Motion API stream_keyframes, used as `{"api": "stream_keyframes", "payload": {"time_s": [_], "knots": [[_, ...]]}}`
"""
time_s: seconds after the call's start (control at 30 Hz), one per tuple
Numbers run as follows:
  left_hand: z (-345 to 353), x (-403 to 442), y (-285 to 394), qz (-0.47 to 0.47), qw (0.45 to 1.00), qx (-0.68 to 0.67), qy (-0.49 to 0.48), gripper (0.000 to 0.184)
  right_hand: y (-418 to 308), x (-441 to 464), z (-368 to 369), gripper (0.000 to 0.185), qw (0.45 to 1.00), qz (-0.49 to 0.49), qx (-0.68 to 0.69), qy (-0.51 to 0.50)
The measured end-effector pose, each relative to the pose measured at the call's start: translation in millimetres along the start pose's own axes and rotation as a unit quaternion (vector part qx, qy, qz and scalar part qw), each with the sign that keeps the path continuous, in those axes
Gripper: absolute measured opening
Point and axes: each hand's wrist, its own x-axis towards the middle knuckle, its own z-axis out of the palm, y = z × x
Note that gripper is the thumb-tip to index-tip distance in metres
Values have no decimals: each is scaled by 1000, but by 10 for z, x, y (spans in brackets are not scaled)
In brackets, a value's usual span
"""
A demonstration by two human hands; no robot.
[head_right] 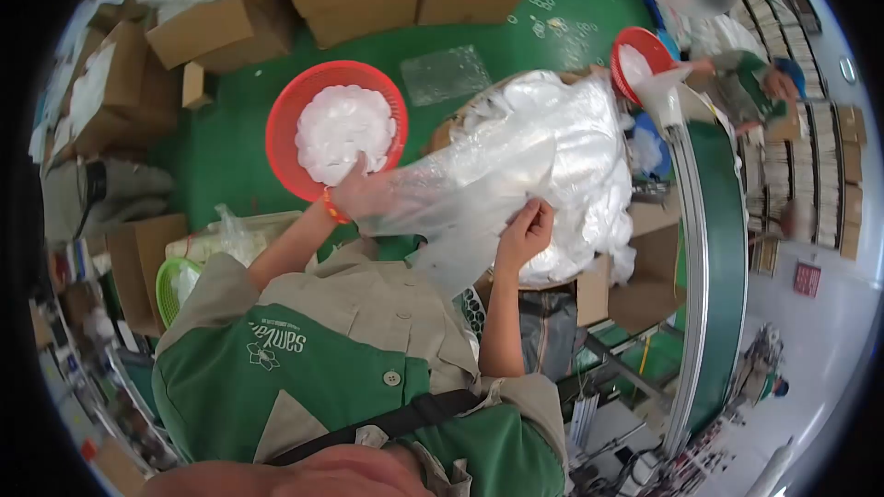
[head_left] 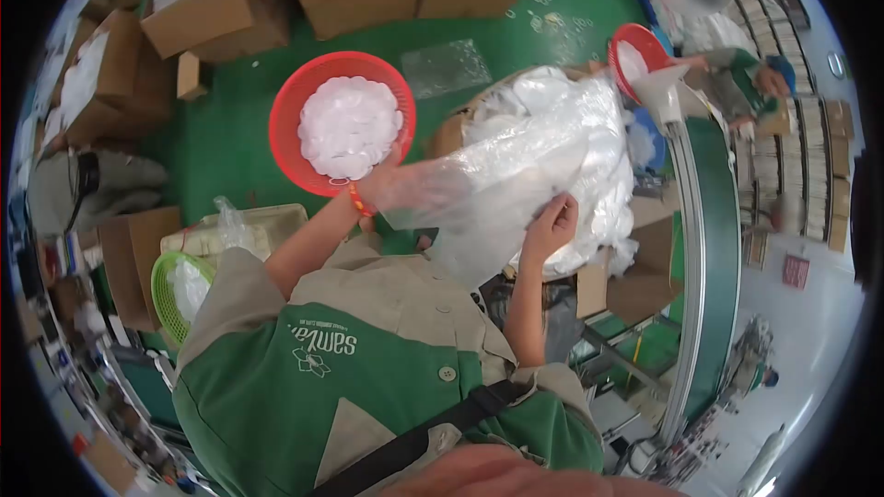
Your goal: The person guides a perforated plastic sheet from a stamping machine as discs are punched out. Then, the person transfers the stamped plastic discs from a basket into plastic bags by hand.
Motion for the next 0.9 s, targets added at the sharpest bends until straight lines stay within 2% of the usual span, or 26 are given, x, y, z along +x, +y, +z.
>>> {"api": "stream_keyframes", "payload": {"time_s": [0.03,0.07,0.13,0.17,0.23,0.27,0.33,0.37,0.4,0.47,0.53,0.57,0.6,0.67,0.7,0.77,0.8,0.9], "knots": [[23,-123,132,51,996,53,50,107,-15,13,158,17,999,26,6,-35],[70,-250,292,97,968,225,57,106,-32,39,286,17,997,50,10,-66],[163,-523,508,190,928,301,113,85,55,118,529,18,993,44,22,-106],[197,-605,583,201,925,301,118,85,27,131,636,17,990,59,36,-124],[251,-740,671,132,850,465,208,71,-83,139,831,17,984,71,51,-158],[246,-786,705,144,848,462,216,71,-101,137,936,17,980,72,56,-179],[267,-782,744,178,636,657,364,65,-110,138,1126,17,974,71,60,-208],[290,-747,738,315,524,677,409,61,-85,134,1210,17,967,100,88,-215],[349,-740,782,379,350,734,441,61,-67,126,1278,18,960,130,113,-219],[315,-795,654,360,358,767,393,59,-18,132,1473,17,960,124,123,-220],[243,-725,402,310,450,760,352,57,134,133,1627,16,945,170,195,-201],[215,-690,320,290,475,748,361,55,154,131,1681,14,933,190,224,-209],[149,-678,280,278,554,692,371,51,173,125,1751,14,927,204,239,-207],[22,-756,283,180,723,564,355,41,199,116,1827,15,924,211,238,-212],[-37,-776,292,180,724,563,356,41,214,130,1850,15,927,214,224,-210],[-160,-810,317,155,798,504,293,26,247,130,1879,17,930,222,209,-207],[-148,-816,350,138,820,469,297,15,261,142,1895,18,923,230,217,-219],[-98,-870,428,139,797,506,299,10,394,149,1952,19,888,308,245,-237]]}}
